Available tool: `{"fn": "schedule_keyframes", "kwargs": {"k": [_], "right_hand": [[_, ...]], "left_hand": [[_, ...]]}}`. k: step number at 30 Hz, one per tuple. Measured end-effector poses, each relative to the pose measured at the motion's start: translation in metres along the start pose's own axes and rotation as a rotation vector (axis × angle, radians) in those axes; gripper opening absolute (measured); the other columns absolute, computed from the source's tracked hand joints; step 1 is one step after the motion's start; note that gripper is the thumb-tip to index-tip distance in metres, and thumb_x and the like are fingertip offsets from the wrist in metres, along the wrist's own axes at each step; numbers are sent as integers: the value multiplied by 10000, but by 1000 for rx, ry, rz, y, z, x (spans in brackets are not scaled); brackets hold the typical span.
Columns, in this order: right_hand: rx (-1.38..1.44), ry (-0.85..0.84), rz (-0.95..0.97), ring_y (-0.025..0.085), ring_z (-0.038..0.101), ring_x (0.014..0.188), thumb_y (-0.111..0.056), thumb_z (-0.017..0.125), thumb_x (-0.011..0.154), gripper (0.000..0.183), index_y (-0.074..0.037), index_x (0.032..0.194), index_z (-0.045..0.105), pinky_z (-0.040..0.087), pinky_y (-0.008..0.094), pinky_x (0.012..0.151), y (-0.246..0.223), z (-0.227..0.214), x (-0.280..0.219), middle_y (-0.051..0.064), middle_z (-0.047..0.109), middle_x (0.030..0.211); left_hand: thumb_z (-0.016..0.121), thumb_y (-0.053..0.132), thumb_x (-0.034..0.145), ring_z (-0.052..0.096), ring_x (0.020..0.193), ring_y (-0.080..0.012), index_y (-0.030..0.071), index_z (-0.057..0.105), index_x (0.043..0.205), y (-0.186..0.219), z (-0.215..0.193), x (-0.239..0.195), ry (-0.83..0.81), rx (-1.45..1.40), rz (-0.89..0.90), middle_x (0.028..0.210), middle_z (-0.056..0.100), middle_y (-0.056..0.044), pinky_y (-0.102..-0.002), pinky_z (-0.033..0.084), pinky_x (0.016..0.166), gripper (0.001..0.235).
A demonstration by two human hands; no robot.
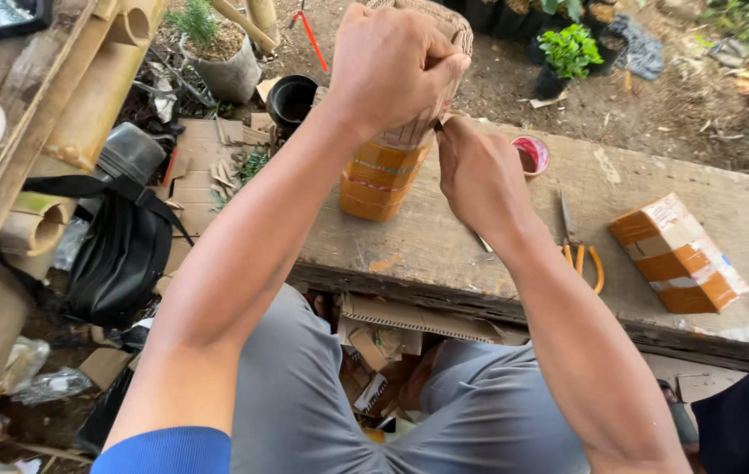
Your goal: The person assembles a hexagonal cardboard container by wrapping and securing the sides with packing tape. They then use a knife to cut and fold the top flaps inward, creating a finished box.
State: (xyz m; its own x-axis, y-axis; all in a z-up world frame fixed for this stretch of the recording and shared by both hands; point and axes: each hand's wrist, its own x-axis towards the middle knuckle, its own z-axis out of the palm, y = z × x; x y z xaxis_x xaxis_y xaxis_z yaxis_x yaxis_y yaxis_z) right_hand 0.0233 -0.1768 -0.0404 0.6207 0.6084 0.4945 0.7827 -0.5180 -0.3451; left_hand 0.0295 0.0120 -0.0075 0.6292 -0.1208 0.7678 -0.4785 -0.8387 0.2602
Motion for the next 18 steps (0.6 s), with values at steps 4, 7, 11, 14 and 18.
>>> {"fn": "schedule_keyframes", "kwargs": {"k": [4,7,11,14,18], "right_hand": [[51,53,-101,459,642,715,-18,553,977,165,41,1100,644,504,518,627,4,6,3,280,663,832],[6,-25,7,443,654,674,-51,564,1010,115,21,1040,649,511,534,644,7,5,-2,274,648,765],[-29,-65,37,474,631,666,-91,572,1036,130,13,1045,649,490,558,642,3,8,3,286,631,722],[1,-39,-23,475,633,690,-90,561,1045,125,5,1049,643,498,552,647,4,5,-3,280,641,768],[-26,-125,79,473,635,657,-109,560,1021,145,9,1038,642,497,563,650,4,7,-4,280,626,699]], "left_hand": [[780,316,894,628,637,-228,166,824,791,3,6,-1,66,33,75,708,698,4,-473,398,735,186],[783,326,892,630,600,-227,171,822,773,2,6,2,-11,-21,3,656,682,13,-481,399,726,199],[742,361,940,560,545,-215,205,813,716,-4,3,4,-95,39,-83,603,658,36,-448,398,752,282],[758,368,936,553,585,-177,208,813,748,-2,9,1,42,46,36,653,668,41,-437,396,724,252],[741,350,965,532,493,-171,184,803,708,-10,9,2,-124,-20,-18,678,698,68,-442,387,675,312]]}}
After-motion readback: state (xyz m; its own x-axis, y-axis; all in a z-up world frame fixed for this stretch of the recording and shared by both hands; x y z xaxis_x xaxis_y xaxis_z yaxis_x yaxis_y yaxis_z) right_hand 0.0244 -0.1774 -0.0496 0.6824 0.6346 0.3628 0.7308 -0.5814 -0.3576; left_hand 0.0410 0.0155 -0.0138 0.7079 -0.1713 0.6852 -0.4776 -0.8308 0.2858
